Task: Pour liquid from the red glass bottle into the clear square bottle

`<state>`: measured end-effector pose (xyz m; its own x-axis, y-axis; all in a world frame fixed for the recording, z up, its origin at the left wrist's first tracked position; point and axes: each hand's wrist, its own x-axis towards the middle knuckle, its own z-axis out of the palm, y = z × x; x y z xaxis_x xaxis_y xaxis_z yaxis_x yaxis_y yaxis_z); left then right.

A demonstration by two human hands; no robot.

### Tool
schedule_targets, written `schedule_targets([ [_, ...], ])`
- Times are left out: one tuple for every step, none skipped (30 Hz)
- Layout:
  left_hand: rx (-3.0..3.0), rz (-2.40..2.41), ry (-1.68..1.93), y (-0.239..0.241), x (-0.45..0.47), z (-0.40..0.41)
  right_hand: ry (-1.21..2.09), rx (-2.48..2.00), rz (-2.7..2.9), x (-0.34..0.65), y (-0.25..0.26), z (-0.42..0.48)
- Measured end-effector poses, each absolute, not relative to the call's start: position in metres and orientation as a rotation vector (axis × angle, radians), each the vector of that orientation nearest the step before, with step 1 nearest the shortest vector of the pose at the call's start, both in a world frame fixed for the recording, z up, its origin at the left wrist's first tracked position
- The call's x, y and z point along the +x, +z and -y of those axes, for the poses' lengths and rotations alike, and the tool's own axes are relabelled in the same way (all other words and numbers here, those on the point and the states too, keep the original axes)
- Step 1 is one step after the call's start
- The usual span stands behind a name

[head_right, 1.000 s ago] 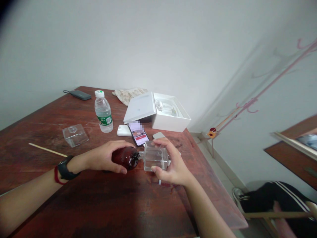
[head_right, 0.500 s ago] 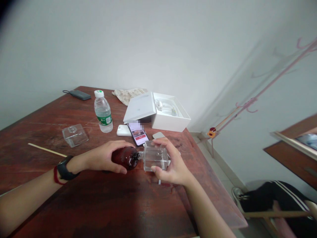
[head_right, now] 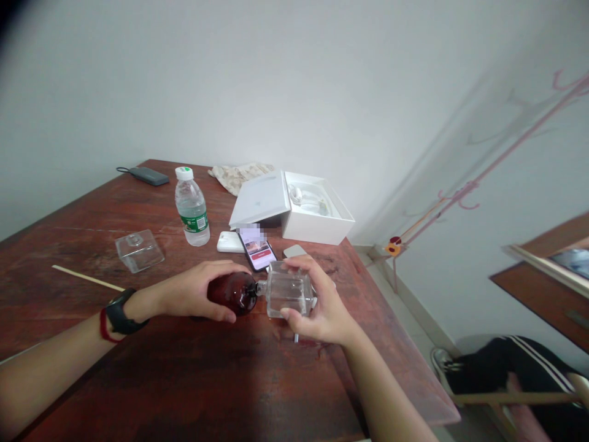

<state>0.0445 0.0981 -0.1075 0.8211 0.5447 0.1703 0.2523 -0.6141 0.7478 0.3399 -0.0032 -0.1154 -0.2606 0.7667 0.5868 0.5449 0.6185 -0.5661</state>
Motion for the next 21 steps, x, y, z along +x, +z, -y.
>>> schedule_targets([
  [2.246,-0.582,0.496,-0.1072,0.0446,-0.0979,0.313,-1.038,1.948,0.3400,-0.1155,0.0032],
  [2.248,-0.582,0.494,-0.1070,0.0447,-0.0978,0.319,-1.038,1.948,0.3400,-0.1156,0.0032],
  [2.248,-0.582,0.492,-0.1069,0.0447,-0.0977,0.325,-1.038,1.948,0.3400,-0.1157,0.0032],
  [2.249,-0.583,0.490,-0.1069,0.0447,-0.0977,0.330,-1.039,1.947,0.3401,-0.1158,0.0033],
  [2.250,-0.585,0.489,-0.1071,0.0446,-0.0978,0.333,-1.041,1.946,0.3401,-0.1158,0.0034],
  [2.252,-0.590,0.489,-0.1074,0.0445,-0.0979,0.332,-1.041,1.946,0.3402,-0.1158,0.0035],
  [2.253,-0.595,0.490,-0.1078,0.0445,-0.0980,0.330,-1.040,1.947,0.3403,-0.1158,0.0035],
  [2.254,-0.596,0.489,-0.1080,0.0444,-0.0981,0.328,-1.040,1.948,0.3404,-0.1157,0.0036],
  [2.255,-0.594,0.492,-0.1082,0.0444,-0.0981,0.326,-1.042,1.948,0.3405,-0.1157,0.0037],
  [2.256,-0.590,0.497,-0.1083,0.0445,-0.0980,0.326,-1.044,1.949,0.3407,-0.1156,0.0037],
  [2.259,-0.585,0.499,-0.1083,0.0446,-0.0979,0.324,-1.044,1.948,0.3408,-0.1156,0.0038],
  [2.263,-0.579,0.503,-0.1082,0.0448,-0.0977,0.322,-1.045,1.949,0.3409,-0.1156,0.0038],
  [2.268,-0.575,0.508,-0.1082,0.0450,-0.0974,0.320,-1.045,1.949,0.3410,-0.1156,0.0039],
  [2.271,-0.572,0.512,-0.1082,0.0452,-0.0972,0.318,-1.043,1.950,0.3411,-0.1156,0.0039],
  [2.274,-0.571,0.513,-0.1083,0.0454,-0.0971,0.318,-1.042,1.951,0.3412,-0.1156,0.0039],
  [2.274,-0.570,0.511,-0.1085,0.0454,-0.0972,0.319,-1.041,1.952,0.3414,-0.1156,0.0038],
  [2.274,-0.572,0.510,-0.1089,0.0455,-0.0973,0.322,-1.040,1.954,0.3415,-0.1155,0.0038],
  [2.272,-0.576,0.509,-0.1094,0.0454,-0.0975,0.325,-1.039,1.955,0.3416,-0.1154,0.0038],
  [2.270,-0.578,0.508,-0.1099,0.0453,-0.0978,0.328,-1.039,1.957,0.3417,-0.1152,0.0038],
  [2.270,-0.577,0.508,-0.1104,0.0452,-0.0981,0.330,-1.038,1.959,0.3418,-0.1150,0.0038],
  [2.270,-0.575,0.509,-0.1107,0.0450,-0.0983,0.330,-1.038,1.960,0.3418,-0.1149,0.0038],
])
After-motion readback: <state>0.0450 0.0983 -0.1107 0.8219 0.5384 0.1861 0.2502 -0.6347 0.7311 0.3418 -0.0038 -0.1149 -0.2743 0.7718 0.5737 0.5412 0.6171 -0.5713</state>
